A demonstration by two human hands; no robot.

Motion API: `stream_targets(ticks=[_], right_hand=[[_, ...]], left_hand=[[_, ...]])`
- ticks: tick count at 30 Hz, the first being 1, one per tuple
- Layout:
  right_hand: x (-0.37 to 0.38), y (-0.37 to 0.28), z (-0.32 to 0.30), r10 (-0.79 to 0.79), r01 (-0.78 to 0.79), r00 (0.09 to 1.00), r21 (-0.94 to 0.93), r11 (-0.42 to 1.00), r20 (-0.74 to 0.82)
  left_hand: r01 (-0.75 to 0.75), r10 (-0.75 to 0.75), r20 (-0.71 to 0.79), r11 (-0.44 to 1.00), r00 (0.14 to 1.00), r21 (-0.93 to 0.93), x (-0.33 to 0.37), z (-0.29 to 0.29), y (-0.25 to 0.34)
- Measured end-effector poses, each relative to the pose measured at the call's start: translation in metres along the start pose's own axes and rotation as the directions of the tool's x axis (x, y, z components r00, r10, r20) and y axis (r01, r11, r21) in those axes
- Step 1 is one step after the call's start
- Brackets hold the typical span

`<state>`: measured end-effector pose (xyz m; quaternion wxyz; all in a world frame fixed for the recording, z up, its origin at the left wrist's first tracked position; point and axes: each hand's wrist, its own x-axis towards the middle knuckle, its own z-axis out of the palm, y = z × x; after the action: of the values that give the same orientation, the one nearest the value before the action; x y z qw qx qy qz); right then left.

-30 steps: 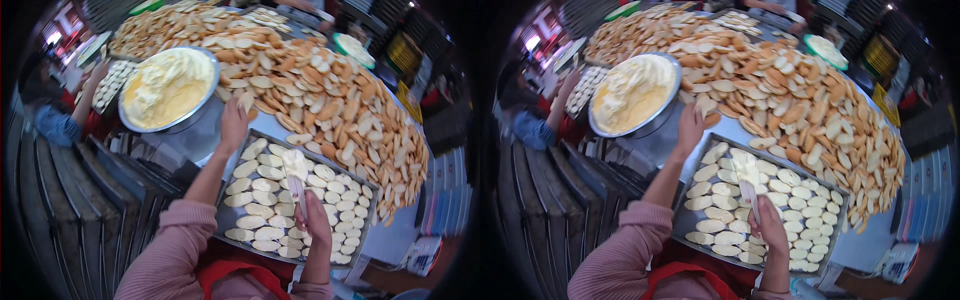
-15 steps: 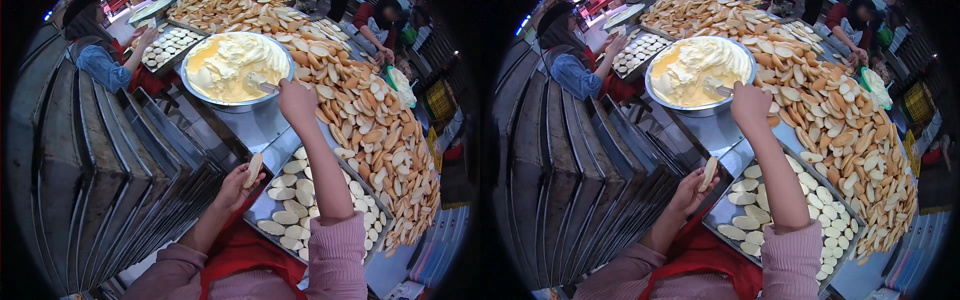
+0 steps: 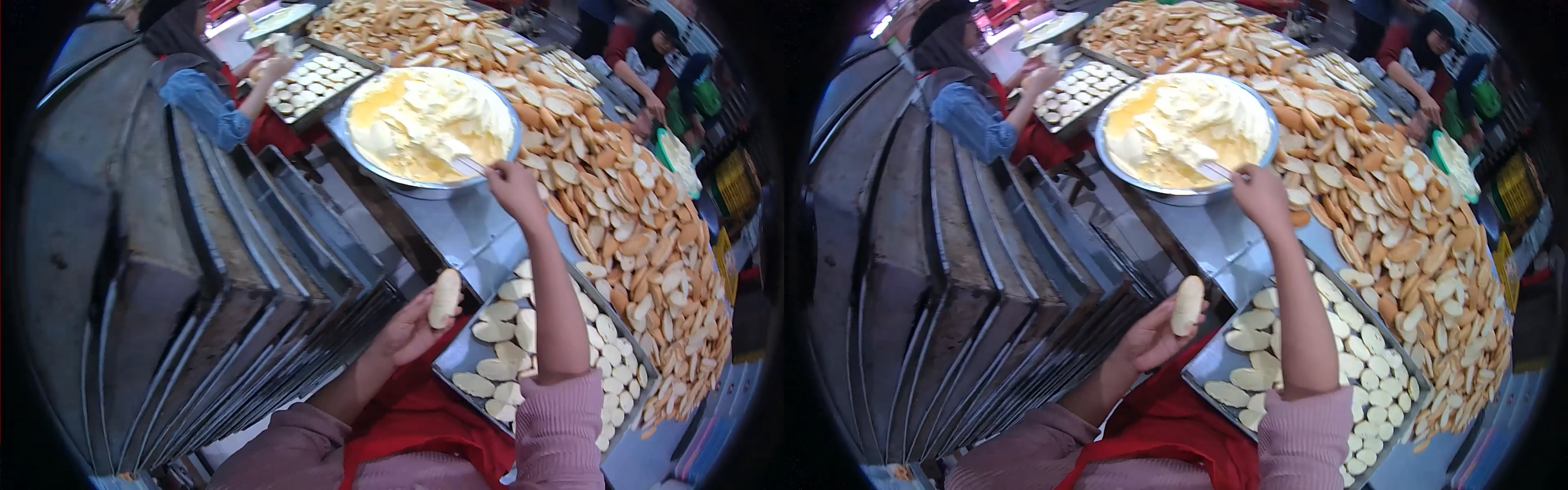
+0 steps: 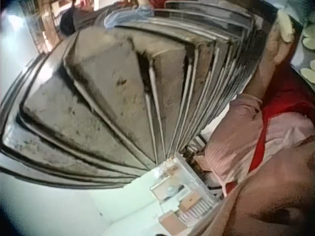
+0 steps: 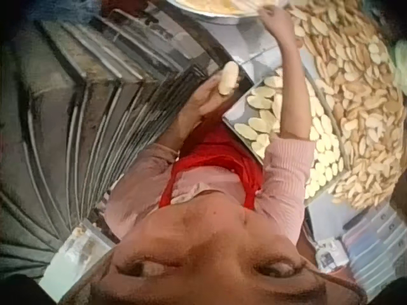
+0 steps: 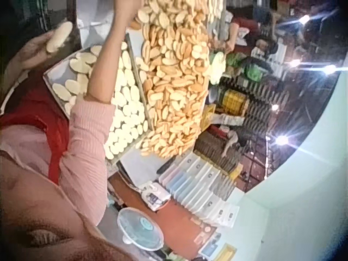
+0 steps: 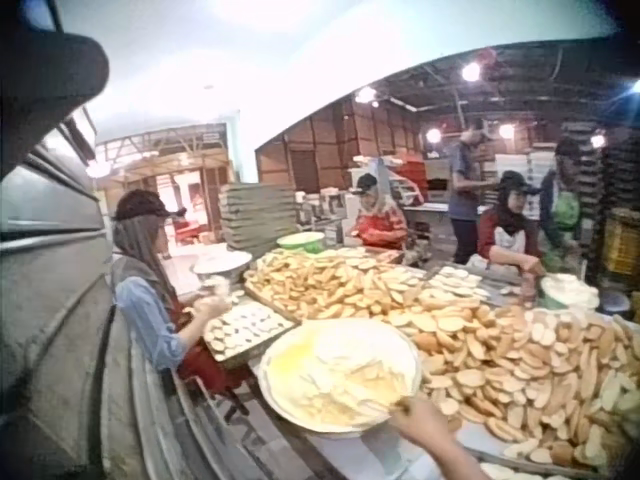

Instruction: The person spreads a yellow cream onto small, oval-shaped bread slices using a plastic spatula. They pick up each slice from a large pile, apply the cream to one side, and place the slice onto a metal baking tray. The person repeats this process continuously, filling the tray with cream-topped slices.

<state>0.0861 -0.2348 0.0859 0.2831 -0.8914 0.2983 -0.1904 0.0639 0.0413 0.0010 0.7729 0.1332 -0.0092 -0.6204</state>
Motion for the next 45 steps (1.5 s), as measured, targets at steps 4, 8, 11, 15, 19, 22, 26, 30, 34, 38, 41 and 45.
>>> stream_targets(ticks=[4, 8, 11, 15, 19, 22, 26, 30, 34, 38, 41, 45], right_hand=[[-0.028, 0.01, -0.015, 0.056, -0.102, 0.99, 0.381, 0.919, 0.129], [-0.083, 0.013, -0.027, 0.131, -0.211, 0.976, 0.591, 0.778, 0.177], [-0.141, 0.013, -0.026, 0.184, -0.268, 0.963, 0.681, 0.681, 0.194], [-0.207, 0.003, -0.031, 0.307, -0.416, 0.905, 0.762, 0.496, 0.295], [-0.249, 0.013, -0.034, 0.432, -0.361, 0.877, 0.88, 0.309, 0.208], [-0.271, 0.023, -0.048, 0.516, -0.314, 0.848, 0.898, 0.308, 0.12], [-0.299, 0.04, -0.065, 0.546, -0.331, 0.833, 0.874, 0.355, 0.094], [-0.324, 0.051, -0.085, 0.564, -0.366, 0.823, 0.824, 0.433, 0.069], [-0.359, 0.068, -0.103, 0.557, -0.403, 0.83, 0.736, 0.544, 0.043], [-0.373, 0.064, -0.111, 0.602, -0.484, 0.799, 0.594, 0.643, 0.0], [-0.375, 0.067, -0.105, 0.578, -0.428, 0.789, 0.489, 0.76, -0.209], [-0.374, 0.061, -0.087, 0.376, -0.374, 0.768, 0.113, 0.92, -0.518]], left_hand=[[-0.035, 0.037, -0.039, 0.999, 0.999, 0.035, 0.002, 0.0, -0.003], [-0.1, 0.11, -0.106, 0.99, 0.988, 0.099, 0.004, 0.008, -0.007], [-0.137, 0.204, -0.237, 0.953, 0.95, 0.27, 0.013, 0.016, -0.023], [-0.115, 0.222, -0.109, 0.792, 0.969, 0.599, 0.021, 0.022, -0.062], [-0.048, 0.132, -0.073, 0.732, 0.989, 0.68, 0.019, 0.03, -0.099], [-0.001, 0.029, -0.029, 0.738, 0.999, 0.675, 0.021, 0.032, -0.119], [0.206, -0.147, -0.147, 0.8, 0.978, 0.563, 0.02, 0.03, -0.143], [0.318, -0.251, -0.228, 0.886, 0.941, 0.338, 0.021, 0.041, -0.15], [0.252, -0.216, -0.17, 0.941, 0.961, 0.227, 0.027, 0.054, -0.147], [0.273, -0.219, -0.219, 0.927, 0.951, 0.259, 0.025, 0.061, -0.147], [0.293, -0.235, -0.222, 0.913, 0.946, 0.285, 0.021, 0.073, -0.151], [0.286, -0.225, -0.233, 0.919, 0.946, 0.272, 0.015, 0.077, -0.163]])
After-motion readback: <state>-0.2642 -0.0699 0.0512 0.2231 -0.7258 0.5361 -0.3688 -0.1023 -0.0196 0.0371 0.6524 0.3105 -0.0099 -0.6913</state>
